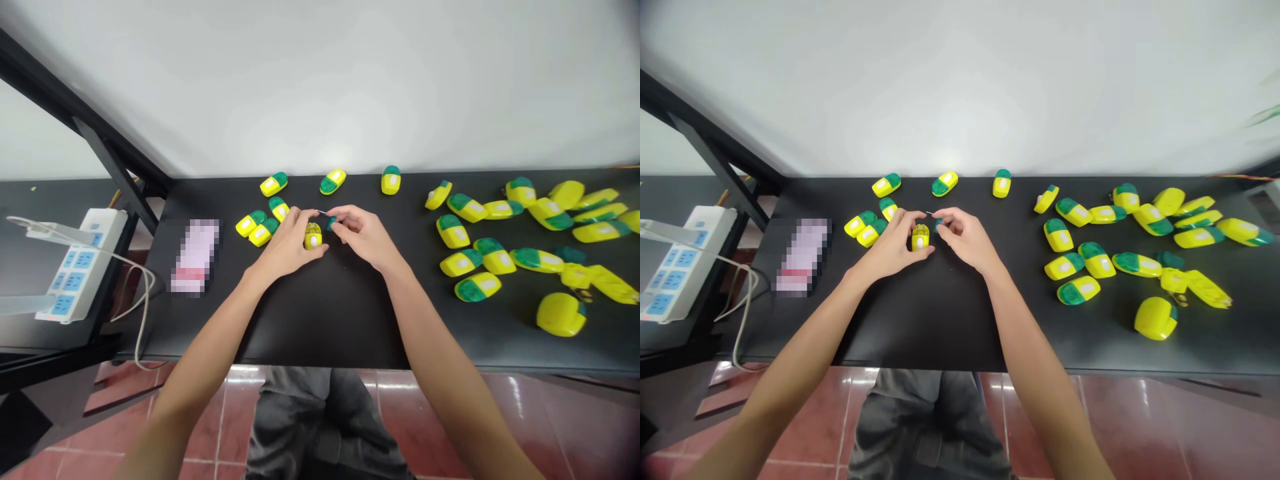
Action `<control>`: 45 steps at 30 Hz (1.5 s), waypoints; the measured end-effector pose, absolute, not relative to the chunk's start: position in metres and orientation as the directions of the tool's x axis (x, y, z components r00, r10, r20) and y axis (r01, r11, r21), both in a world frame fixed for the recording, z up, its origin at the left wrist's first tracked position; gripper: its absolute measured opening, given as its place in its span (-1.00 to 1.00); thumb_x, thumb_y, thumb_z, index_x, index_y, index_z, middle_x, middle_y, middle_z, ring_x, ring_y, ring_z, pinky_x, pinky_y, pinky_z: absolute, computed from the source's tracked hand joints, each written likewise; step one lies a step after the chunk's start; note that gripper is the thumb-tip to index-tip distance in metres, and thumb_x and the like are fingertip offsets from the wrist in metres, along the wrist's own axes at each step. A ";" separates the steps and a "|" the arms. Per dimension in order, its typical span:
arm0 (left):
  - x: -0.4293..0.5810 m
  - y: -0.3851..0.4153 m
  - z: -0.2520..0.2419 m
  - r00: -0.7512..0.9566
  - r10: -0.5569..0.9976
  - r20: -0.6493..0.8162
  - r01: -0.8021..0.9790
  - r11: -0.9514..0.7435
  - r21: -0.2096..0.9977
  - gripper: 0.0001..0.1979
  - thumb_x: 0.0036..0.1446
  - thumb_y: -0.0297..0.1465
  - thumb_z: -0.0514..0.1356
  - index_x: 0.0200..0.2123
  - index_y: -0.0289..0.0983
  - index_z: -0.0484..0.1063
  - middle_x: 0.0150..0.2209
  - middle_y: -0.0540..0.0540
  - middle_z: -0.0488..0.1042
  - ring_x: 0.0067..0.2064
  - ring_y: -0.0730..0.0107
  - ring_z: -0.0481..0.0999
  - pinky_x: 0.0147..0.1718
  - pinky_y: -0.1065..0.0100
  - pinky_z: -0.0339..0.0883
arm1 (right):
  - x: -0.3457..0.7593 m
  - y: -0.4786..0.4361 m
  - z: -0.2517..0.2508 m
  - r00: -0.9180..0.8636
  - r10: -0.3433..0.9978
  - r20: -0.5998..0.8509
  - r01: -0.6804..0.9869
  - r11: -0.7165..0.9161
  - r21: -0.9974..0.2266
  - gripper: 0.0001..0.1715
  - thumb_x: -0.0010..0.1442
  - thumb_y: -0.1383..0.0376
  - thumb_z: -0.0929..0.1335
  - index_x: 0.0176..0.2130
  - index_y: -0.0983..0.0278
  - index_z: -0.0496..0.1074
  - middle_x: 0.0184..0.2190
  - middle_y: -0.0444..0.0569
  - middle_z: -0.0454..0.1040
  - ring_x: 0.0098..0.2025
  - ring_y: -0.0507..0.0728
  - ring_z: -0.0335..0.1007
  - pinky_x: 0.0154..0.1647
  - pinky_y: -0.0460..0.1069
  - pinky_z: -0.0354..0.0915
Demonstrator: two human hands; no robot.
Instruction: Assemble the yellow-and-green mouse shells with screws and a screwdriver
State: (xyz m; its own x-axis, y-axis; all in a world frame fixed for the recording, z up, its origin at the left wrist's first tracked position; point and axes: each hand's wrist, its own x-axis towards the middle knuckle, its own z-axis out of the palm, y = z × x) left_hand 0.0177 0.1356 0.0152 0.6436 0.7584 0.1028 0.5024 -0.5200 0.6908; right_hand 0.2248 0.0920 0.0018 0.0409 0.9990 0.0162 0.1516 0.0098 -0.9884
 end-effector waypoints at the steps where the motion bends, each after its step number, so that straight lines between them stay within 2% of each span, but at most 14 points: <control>1: 0.017 0.137 0.015 0.661 0.744 0.104 0.483 -0.527 0.700 -0.40 0.20 -0.37 0.34 0.28 -0.18 0.29 0.09 -0.19 0.35 0.18 0.07 0.46 0.22 0.02 0.42 | 0.225 0.092 0.002 0.051 0.998 0.022 0.149 0.014 -0.989 -0.66 0.18 0.12 0.47 -0.07 0.21 0.55 -0.30 -0.13 0.44 -0.42 -0.01 0.28 -0.37 0.00 0.27; 3: 0.015 0.140 0.014 0.684 0.720 0.114 0.447 -0.538 0.714 -0.37 0.18 -0.47 0.28 0.31 -0.16 0.26 0.11 -0.18 0.35 0.16 0.14 0.47 0.20 0.07 0.44 | 0.224 0.093 0.002 0.072 0.997 0.039 0.157 0.027 -0.987 -0.66 0.15 0.08 0.49 -0.15 0.21 0.51 -0.37 -0.16 0.42 -0.43 0.01 0.27 -0.38 0.00 0.26; 6: 0.013 0.142 0.013 0.698 0.706 0.125 0.435 -0.555 0.709 -0.35 0.19 -0.50 0.26 0.33 -0.14 0.25 0.15 -0.19 0.38 0.20 0.13 0.47 0.22 0.07 0.43 | 0.223 0.093 0.003 0.106 0.993 0.053 0.159 0.036 -0.987 -0.63 0.13 0.03 0.52 -0.22 0.20 0.46 -0.42 -0.18 0.43 -0.43 0.02 0.30 -0.37 0.01 0.29; 9: 0.012 0.144 0.013 0.703 0.700 0.126 0.462 -0.584 0.668 -0.49 0.26 -0.45 0.30 0.26 -0.18 0.36 0.13 -0.19 0.46 0.22 0.06 0.47 0.27 -0.01 0.39 | 0.225 0.093 0.003 0.102 0.995 0.012 0.096 0.002 -0.995 -0.52 0.08 0.03 0.56 -0.10 0.19 0.48 -0.40 -0.18 0.47 -0.40 0.06 0.39 -0.33 0.03 0.40; 12: 0.012 0.146 0.014 0.705 0.695 0.137 0.482 -0.612 0.627 -0.64 0.27 -0.38 0.36 0.11 -0.24 0.49 0.11 -0.21 0.52 0.21 0.03 0.50 0.28 -0.03 0.38 | 0.228 0.092 0.004 0.068 0.997 -0.026 0.046 -0.029 -0.998 -0.39 0.04 0.01 0.60 -0.01 0.22 0.54 -0.37 -0.14 0.53 -0.35 0.10 0.49 -0.20 0.11 0.51; 16: 0.011 0.148 0.018 0.701 0.694 0.165 0.471 -0.624 0.624 -0.68 0.28 -0.32 0.38 0.08 -0.22 0.56 0.13 -0.20 0.54 0.19 0.05 0.54 0.26 -0.01 0.40 | 0.228 0.091 0.005 0.044 0.999 -0.030 0.027 -0.031 -0.999 -0.44 0.01 0.01 0.62 -0.07 0.23 0.58 -0.26 -0.06 0.62 -0.26 0.13 0.56 -0.03 0.18 0.56; 22: 0.010 0.150 0.019 0.701 0.699 0.142 0.476 -0.607 0.636 -0.74 0.34 -0.35 0.31 0.07 -0.17 0.62 0.09 -0.16 0.57 0.14 0.09 0.56 0.22 0.05 0.43 | 0.230 0.091 0.002 0.060 0.995 -0.076 0.020 -0.077 -0.997 -0.49 -0.01 0.12 0.62 -0.12 0.20 0.50 -0.29 -0.11 0.58 -0.20 0.15 0.59 0.01 0.19 0.57; 26: 0.011 0.152 0.015 0.722 0.676 0.145 0.474 -0.637 0.608 -0.72 0.36 -0.39 0.27 0.10 -0.19 0.62 0.07 -0.17 0.57 0.14 0.09 0.54 0.20 0.07 0.42 | 0.232 0.091 0.003 0.063 0.997 -0.043 0.022 -0.044 -0.999 -0.51 0.00 0.17 0.61 -0.08 0.20 0.53 -0.14 -0.06 0.60 -0.13 0.15 0.60 0.07 0.18 0.56; 30: 0.012 0.152 0.014 0.725 0.675 0.138 0.485 -0.642 0.594 -0.71 0.35 -0.41 0.27 0.11 -0.20 0.62 0.05 -0.19 0.58 0.13 0.09 0.55 0.19 0.08 0.43 | 0.232 0.091 0.006 0.037 0.999 -0.029 0.047 -0.031 -0.998 -0.50 -0.04 0.19 0.60 -0.08 0.22 0.58 -0.08 -0.01 0.63 -0.18 0.12 0.56 0.01 0.16 0.55; 33: 0.011 0.151 0.014 0.703 0.699 0.130 0.501 -0.616 0.608 -0.73 0.35 -0.38 0.29 0.08 -0.18 0.63 0.07 -0.17 0.60 0.15 0.07 0.56 0.20 0.08 0.43 | 0.232 0.092 0.008 0.012 1.000 0.013 0.163 0.011 -0.987 -0.48 0.00 0.15 0.57 -0.02 0.20 0.62 -0.06 0.00 0.63 -0.20 0.13 0.52 -0.09 0.12 0.51; 38: 0.012 0.148 0.016 0.632 0.769 0.093 0.547 -0.529 0.649 -0.59 0.30 -0.38 0.36 0.20 -0.21 0.55 0.13 -0.19 0.63 0.18 0.04 0.58 0.23 0.09 0.40 | 0.232 0.093 0.008 -0.013 1.000 0.014 0.339 0.018 -0.941 -0.51 0.09 0.09 0.53 -0.01 0.20 0.66 -0.33 -0.10 0.54 -0.40 0.06 0.35 -0.24 0.07 0.40; 41: 0.014 0.146 0.020 0.606 0.793 0.058 0.581 -0.491 0.649 -0.53 0.28 -0.41 0.37 0.25 -0.24 0.53 0.16 -0.21 0.63 0.21 0.02 0.59 0.24 0.09 0.41 | 0.230 0.093 0.004 -0.008 1.000 -0.006 0.398 -0.003 -0.917 -0.54 0.10 0.09 0.53 -0.03 0.20 0.67 -0.41 -0.14 0.48 -0.48 0.02 0.24 -0.33 0.05 0.32; 43: 0.015 0.145 0.024 0.603 0.797 0.031 0.606 -0.483 0.632 -0.55 0.29 -0.42 0.36 0.24 -0.26 0.54 0.16 -0.21 0.63 0.21 0.03 0.58 0.25 0.10 0.41 | 0.229 0.093 0.000 -0.005 1.000 0.016 0.428 0.017 -0.904 -0.58 0.11 0.09 0.53 -0.05 0.20 0.67 -0.38 -0.11 0.52 -0.46 0.04 0.27 -0.33 0.05 0.31; 45: 0.016 0.143 0.028 0.611 0.792 0.015 0.619 -0.489 0.614 -0.56 0.32 -0.41 0.34 0.24 -0.28 0.53 0.18 -0.21 0.62 0.23 0.06 0.58 0.26 0.10 0.41 | 0.228 0.093 -0.003 -0.009 0.997 0.072 0.437 0.069 -0.897 -0.64 0.11 0.11 0.53 -0.10 0.18 0.66 -0.19 -0.02 0.63 -0.40 0.07 0.33 -0.32 0.06 0.32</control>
State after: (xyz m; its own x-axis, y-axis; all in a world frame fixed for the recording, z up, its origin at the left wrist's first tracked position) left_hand 0.0163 0.1432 0.0276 0.6108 0.7917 0.0147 0.6192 -0.4891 0.6144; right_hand 0.2283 0.0929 -0.0034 -0.0087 0.9973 0.0724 0.4375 0.0689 -0.8966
